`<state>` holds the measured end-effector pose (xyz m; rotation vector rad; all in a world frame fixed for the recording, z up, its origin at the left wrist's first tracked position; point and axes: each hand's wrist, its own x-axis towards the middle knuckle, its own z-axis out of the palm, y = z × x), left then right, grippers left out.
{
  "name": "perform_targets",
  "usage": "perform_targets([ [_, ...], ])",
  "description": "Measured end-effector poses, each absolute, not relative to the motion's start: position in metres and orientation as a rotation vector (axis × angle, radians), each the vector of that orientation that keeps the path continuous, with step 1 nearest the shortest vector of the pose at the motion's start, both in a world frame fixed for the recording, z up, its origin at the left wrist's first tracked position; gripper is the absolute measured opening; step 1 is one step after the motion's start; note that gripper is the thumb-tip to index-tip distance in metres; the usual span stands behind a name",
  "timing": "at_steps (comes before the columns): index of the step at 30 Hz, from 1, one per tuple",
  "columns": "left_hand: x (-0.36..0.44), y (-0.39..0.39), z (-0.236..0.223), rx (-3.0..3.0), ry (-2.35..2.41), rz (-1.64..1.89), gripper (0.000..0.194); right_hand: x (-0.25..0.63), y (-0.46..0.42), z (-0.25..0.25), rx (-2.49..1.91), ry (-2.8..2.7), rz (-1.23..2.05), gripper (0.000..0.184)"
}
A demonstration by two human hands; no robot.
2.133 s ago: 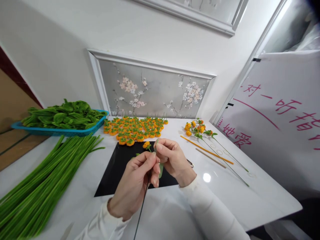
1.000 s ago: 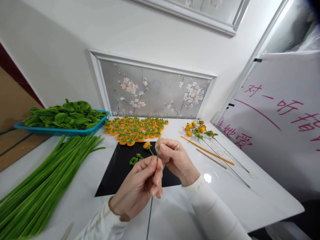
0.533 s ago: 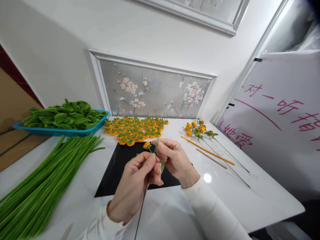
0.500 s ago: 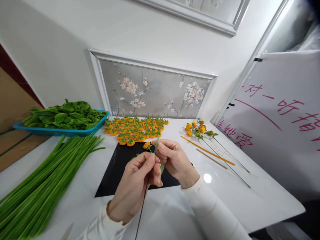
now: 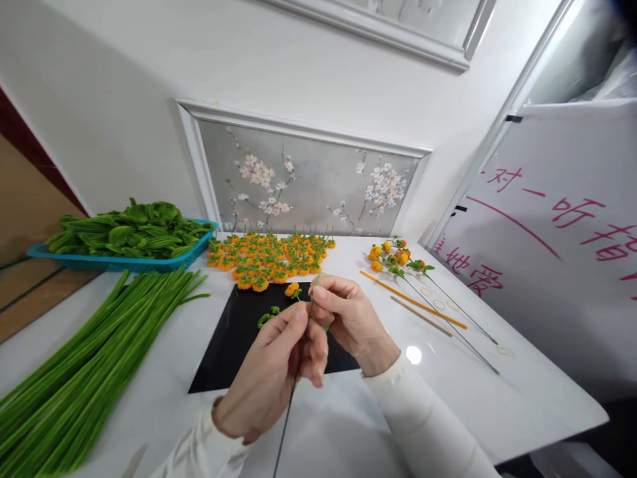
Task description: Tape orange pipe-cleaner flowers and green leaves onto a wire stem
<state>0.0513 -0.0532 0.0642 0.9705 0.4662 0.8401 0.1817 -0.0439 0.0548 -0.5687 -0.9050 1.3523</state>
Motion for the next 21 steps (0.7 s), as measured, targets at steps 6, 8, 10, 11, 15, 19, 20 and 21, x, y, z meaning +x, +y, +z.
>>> perform_targets([
  [6,0.0514,-0.0527,0.0651,1.027,0.558,0.933,0.020,0.1823,-0.0432,0.0551,-0.581,-0.887,1.295,0.018],
  [8,0.0512,-0.0531,0.0655,1.004,0.522,0.914,0.021,0.1819,-0.0432,0.0552,-0.574,-0.887,1.320,0.018],
  [10,0.0511,-0.0537,0.0657,0.964,0.473,0.891,0.020,0.1812,-0.0429,0.0547,-0.554,-0.881,1.354,0.018],
  [11,0.0510,-0.0539,0.0656,0.942,0.452,0.879,0.020,0.1807,-0.0427,0.0543,-0.543,-0.876,1.371,0.018],
  [15,0.0504,-0.0541,0.0634,0.854,0.394,0.819,0.018,0.1794,-0.0416,0.0530,-0.520,-0.867,1.411,0.019],
  [19,0.0503,-0.0543,0.0608,0.833,0.358,0.778,0.018,0.1802,-0.0429,0.0545,-0.523,-0.892,1.392,0.018],
  [20,0.0505,-0.0539,0.0606,0.857,0.359,0.779,0.020,0.1806,-0.0435,0.0550,-0.529,-0.897,1.376,0.018],
  [21,0.0507,-0.0531,0.0607,0.896,0.370,0.790,0.022,0.1808,-0.0439,0.0555,-0.534,-0.910,1.363,0.017],
])
